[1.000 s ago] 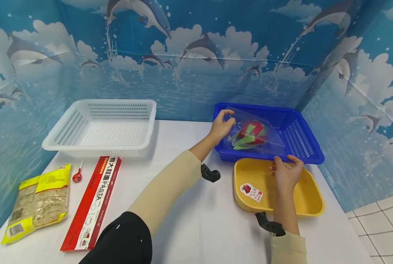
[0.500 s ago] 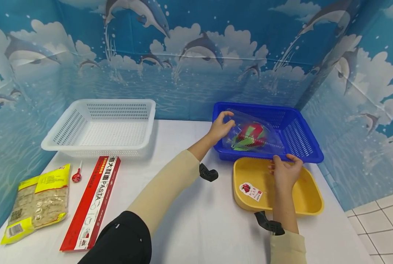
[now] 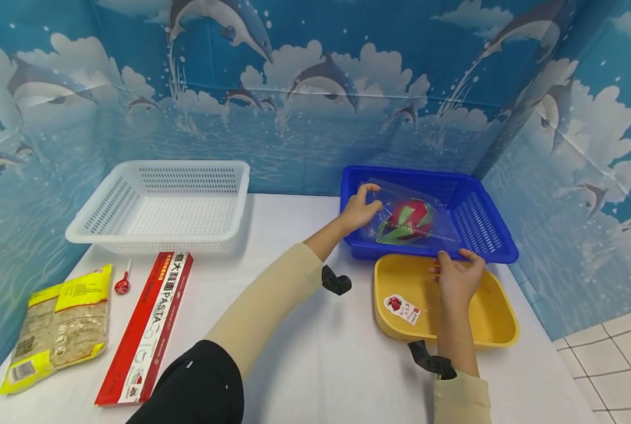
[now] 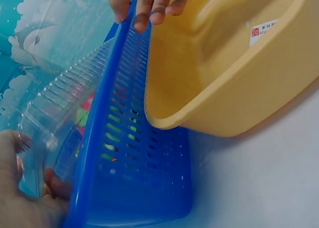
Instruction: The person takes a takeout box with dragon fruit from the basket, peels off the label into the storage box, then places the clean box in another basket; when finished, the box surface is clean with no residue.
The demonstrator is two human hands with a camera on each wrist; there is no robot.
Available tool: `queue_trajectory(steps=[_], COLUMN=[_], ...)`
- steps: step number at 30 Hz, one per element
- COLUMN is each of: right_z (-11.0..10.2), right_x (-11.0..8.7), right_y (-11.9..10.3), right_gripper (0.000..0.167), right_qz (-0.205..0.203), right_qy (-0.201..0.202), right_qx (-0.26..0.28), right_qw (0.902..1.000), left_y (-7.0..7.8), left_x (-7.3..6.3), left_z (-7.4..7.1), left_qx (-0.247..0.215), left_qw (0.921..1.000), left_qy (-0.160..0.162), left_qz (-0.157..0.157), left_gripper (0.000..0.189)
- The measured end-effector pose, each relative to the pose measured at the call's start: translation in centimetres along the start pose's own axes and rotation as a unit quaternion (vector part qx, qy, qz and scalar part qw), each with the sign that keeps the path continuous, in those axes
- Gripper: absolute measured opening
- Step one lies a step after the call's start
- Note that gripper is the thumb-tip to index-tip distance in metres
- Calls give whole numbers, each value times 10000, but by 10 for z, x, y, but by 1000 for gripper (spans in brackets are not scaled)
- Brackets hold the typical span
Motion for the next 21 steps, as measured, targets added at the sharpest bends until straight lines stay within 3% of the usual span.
queue_trajectory(steps=[9,21], right_z=[1,1], right_x=[-1,-2], right_y=[0,-1], right_gripper=[43,41], right_qz=[71,18], right_qy=[-30,-3], right_qx=[66,142], right_qw=[9999,9999], left_y=[-4,-6], left_x=[-6,-2], left_z=[7,10], left_qx=[-278,93], left_qw=[9986,9987], left_qy=[321,378], left_qz=[-318,-332], left_gripper=[38,41])
Point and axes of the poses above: each hand's wrist, its own x-axis towards the middle knuckle, its own z-axis out of the palm, y = z × x, the point moved 9 cm from there along x, towards the middle knuckle, and after that the axes turned 6 degrees about y, right-handed, at the moved point
